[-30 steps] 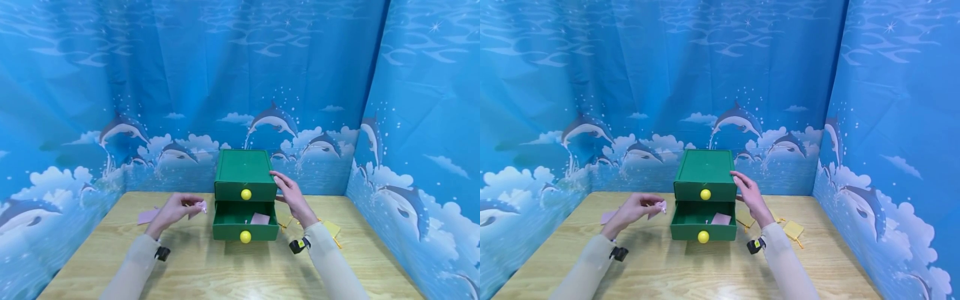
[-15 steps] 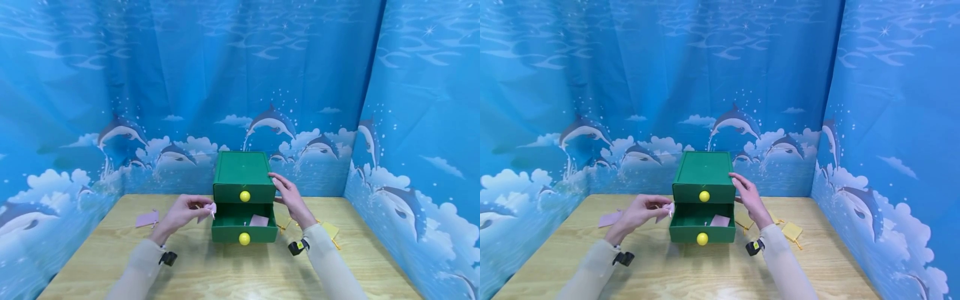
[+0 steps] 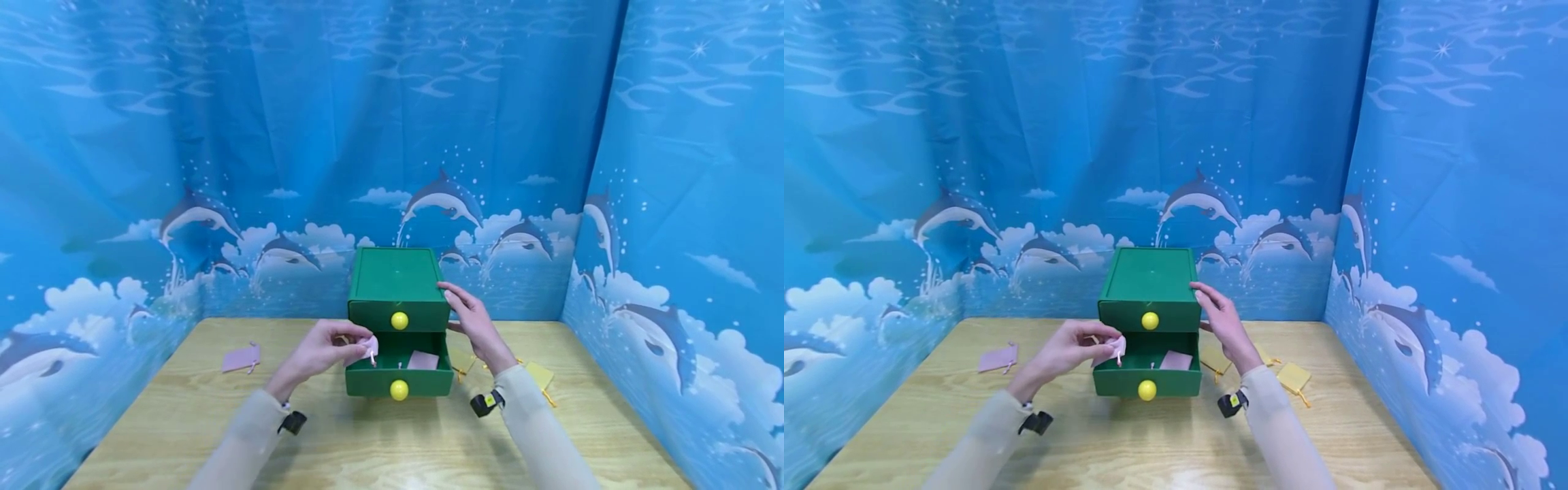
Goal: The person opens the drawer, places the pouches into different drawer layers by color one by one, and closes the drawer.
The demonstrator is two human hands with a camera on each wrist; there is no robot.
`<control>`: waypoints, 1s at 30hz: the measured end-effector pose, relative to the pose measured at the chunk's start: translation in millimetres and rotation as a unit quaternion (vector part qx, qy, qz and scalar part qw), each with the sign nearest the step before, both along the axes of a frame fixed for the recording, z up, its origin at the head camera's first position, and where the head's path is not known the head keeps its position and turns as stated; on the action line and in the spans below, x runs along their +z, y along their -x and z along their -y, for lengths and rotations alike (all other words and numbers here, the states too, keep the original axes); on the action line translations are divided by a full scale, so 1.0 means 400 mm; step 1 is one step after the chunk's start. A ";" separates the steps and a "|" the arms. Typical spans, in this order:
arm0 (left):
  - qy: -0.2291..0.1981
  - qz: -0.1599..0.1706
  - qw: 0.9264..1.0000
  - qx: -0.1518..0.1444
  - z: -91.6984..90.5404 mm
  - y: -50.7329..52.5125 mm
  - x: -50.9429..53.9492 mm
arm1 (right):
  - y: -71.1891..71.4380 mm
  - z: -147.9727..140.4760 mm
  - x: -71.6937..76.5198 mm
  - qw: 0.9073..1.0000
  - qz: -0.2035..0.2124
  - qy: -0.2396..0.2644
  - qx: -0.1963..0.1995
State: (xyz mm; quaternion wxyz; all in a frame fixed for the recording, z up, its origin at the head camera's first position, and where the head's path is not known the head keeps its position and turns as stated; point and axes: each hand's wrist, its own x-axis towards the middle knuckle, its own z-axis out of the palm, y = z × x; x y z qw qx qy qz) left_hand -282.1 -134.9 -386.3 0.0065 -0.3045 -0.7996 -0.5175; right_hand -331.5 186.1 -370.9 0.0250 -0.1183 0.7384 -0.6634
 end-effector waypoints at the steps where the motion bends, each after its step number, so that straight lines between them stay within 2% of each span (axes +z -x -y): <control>1: 0.002 -0.002 1.000 -0.002 -0.006 0.000 0.001 | 0.000 0.001 0.000 1.000 0.001 0.000 -0.001; 6: 0.019 -0.008 1.000 -0.009 -0.040 -0.002 0.005 | 0.000 0.003 0.000 1.000 0.000 0.001 0.000; 7: 0.024 -0.009 1.000 -0.009 -0.050 -0.009 0.011 | 0.001 0.002 -0.001 1.000 -0.001 0.000 0.001; 13: 0.049 -0.038 0.998 -0.010 -0.093 -0.005 0.004 | 0.003 -0.001 -0.003 1.000 -0.001 0.000 0.001; 14: 0.058 -0.049 0.997 -0.003 -0.098 0.002 -0.004 | 0.003 -0.002 -0.004 1.000 -0.002 0.000 0.001; 20: 0.138 -0.096 0.984 0.066 -0.146 -0.008 0.002 | 0.001 -0.004 -0.001 1.000 -0.005 -0.001 0.000; 30: 0.156 -0.087 0.982 0.056 -0.171 -0.002 0.009 | -0.001 0.000 0.000 1.000 0.003 0.000 -0.004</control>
